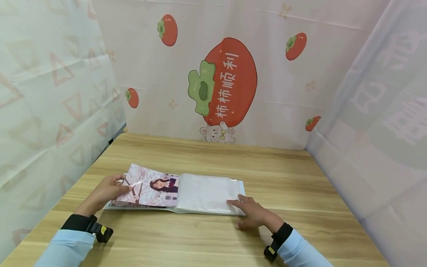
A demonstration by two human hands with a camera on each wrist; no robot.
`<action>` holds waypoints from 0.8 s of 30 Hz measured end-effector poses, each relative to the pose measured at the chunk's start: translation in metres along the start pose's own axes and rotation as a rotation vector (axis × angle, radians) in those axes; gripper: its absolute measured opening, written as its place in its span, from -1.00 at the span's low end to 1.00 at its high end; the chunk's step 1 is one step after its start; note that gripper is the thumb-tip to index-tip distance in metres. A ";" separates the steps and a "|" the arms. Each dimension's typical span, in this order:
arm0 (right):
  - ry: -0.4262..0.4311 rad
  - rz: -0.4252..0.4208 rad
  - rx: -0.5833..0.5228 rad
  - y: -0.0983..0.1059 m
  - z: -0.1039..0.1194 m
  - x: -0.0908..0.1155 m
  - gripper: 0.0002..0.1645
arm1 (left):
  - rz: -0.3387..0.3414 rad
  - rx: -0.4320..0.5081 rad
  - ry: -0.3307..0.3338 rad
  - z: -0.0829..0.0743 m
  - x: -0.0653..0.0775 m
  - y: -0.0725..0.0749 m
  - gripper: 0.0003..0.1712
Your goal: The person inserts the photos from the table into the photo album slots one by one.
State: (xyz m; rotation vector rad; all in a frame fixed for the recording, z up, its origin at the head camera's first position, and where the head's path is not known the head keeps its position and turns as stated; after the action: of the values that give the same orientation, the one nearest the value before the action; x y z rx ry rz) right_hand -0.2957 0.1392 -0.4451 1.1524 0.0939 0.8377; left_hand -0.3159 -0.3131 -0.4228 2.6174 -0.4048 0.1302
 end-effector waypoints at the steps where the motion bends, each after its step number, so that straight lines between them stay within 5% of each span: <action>1: -0.001 0.001 -0.002 0.000 0.000 0.000 -0.15 | -0.004 -0.010 0.003 -0.001 0.000 0.000 -0.53; 24: -0.006 -0.006 -0.001 -0.001 -0.001 0.000 -0.15 | 0.009 -0.019 -0.016 -0.009 -0.011 -0.013 -0.41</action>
State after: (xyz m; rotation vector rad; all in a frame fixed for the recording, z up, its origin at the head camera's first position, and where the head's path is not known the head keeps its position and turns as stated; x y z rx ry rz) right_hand -0.2957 0.1400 -0.4463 1.1534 0.0921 0.8286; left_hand -0.3221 -0.2953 -0.4230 2.6002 -0.4219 0.1076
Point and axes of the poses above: each hand's wrist, its own x-axis away from the middle knuckle, its own y-axis out of the back of the hand, z = x × y, the point moved 4 cm from there along -x, towards the middle knuckle, and after that the axes turned 11 degrees about z, right-handed, at the moved point
